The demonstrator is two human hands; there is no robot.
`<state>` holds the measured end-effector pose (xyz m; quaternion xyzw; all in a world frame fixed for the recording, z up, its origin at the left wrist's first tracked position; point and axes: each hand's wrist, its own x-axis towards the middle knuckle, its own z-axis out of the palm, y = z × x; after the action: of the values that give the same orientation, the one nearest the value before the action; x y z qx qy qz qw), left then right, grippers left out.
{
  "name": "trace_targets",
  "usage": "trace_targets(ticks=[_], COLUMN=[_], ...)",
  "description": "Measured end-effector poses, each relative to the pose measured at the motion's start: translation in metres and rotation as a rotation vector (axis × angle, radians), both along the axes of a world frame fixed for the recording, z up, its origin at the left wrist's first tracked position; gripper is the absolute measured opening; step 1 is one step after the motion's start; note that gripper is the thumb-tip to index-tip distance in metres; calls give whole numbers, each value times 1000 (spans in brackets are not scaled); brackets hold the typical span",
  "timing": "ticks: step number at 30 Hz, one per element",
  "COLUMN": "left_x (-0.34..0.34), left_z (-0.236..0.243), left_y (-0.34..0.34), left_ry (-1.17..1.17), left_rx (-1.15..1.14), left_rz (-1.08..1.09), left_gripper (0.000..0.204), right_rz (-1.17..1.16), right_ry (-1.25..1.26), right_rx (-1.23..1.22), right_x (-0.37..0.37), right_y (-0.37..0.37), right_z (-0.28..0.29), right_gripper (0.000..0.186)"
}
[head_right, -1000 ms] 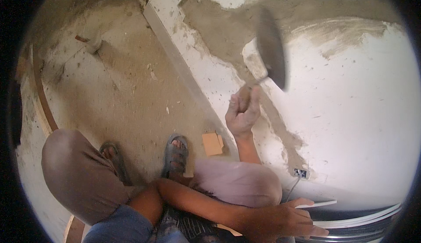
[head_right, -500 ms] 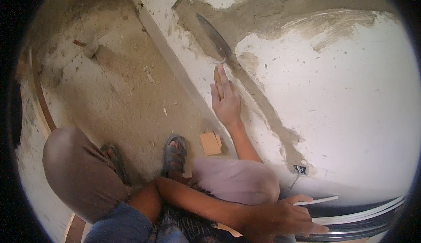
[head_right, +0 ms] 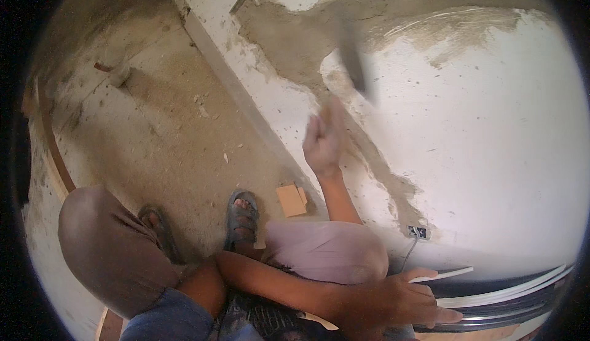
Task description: The person applies wet plaster to a section of a wall using a trowel and then smooths it by hand.
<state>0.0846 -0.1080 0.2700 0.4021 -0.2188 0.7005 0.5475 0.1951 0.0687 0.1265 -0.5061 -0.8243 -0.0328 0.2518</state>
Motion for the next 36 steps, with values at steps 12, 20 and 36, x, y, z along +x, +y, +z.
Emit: trace_targets(ticks=[12,20,36], left_x=[-2,-2,-1], left_z=[-3,-5,-5], left_y=[3,3,6], left_ry=[5,49,-4], left_rx=[-8,23,38], left_rz=[25,-63,-43], left_gripper=[46,54,54], right_rz=[81,119,97], right_ry=[182,31,101], right_rx=[-20,148,87], right_x=[-18,-24,-27], right_y=[1,8,6], right_z=[-8,6,10], right_gripper=[62,68,68])
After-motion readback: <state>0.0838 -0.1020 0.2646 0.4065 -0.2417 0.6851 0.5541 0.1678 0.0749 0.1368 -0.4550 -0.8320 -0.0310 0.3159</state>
